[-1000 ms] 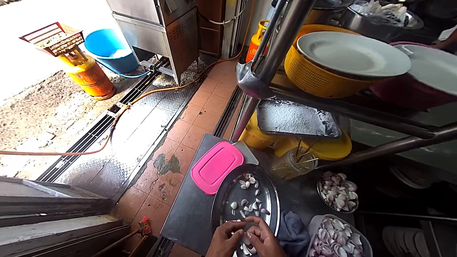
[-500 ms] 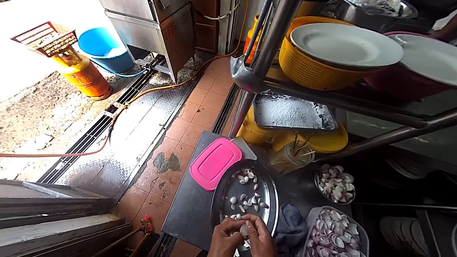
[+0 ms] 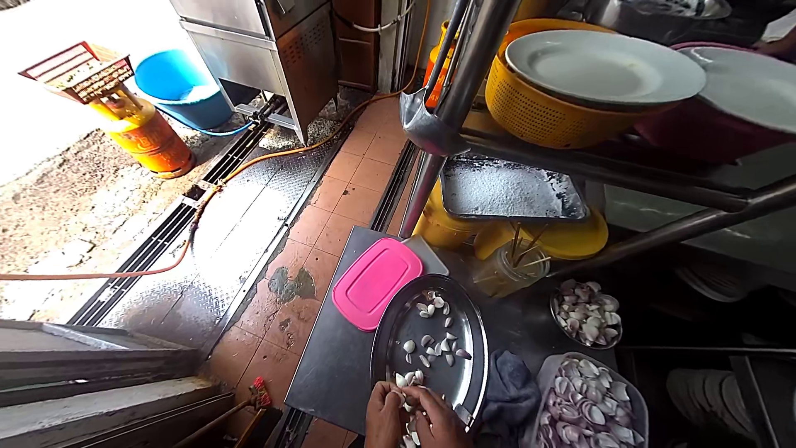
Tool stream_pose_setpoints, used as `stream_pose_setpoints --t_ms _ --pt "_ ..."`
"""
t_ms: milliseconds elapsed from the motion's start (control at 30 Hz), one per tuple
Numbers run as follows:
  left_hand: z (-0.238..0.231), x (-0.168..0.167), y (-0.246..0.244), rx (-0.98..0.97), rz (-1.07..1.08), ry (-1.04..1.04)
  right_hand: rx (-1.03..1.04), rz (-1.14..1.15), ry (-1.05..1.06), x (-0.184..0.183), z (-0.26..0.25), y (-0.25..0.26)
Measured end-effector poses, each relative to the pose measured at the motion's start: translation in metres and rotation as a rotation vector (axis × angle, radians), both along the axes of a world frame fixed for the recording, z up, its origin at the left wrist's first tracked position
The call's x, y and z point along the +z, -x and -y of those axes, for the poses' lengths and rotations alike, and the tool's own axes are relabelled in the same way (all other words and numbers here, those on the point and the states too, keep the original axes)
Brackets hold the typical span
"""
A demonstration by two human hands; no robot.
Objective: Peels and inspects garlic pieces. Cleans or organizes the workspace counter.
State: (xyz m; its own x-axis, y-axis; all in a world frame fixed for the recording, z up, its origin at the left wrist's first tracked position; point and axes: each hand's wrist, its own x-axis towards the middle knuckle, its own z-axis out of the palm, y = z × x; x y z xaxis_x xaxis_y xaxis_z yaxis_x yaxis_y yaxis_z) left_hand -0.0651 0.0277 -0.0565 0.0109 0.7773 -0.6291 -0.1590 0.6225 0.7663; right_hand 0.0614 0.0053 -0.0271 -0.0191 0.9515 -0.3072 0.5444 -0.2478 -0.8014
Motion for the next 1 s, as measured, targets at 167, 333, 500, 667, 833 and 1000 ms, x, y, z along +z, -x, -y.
stream_pose_setpoints --t_ms 167,333,500,667,833,1000 --pt "-0.004 -0.011 0.022 0.113 0.023 0.001 0.019 0.192 0.105 -0.044 -0.041 -0.024" --pt "-0.005 0.004 0.048 0.046 0.181 -0.005 0.041 0.397 0.282 -0.084 -0.101 -0.025" --pt "-0.004 0.009 0.055 -0.032 0.154 0.004 0.199 0.492 0.222 -0.098 -0.099 -0.02" --pt "-0.022 0.01 0.041 -0.151 0.11 -0.013 -0.019 0.03 0.102 -0.056 -0.061 -0.032" --pt "-0.038 0.038 0.018 -0.547 0.036 -0.206 0.094 0.068 -0.088 0.038 -0.026 -0.038" --pt "-0.04 0.065 0.007 -0.553 0.215 -0.349 -0.074 -0.087 -0.17 0.072 -0.01 -0.048"
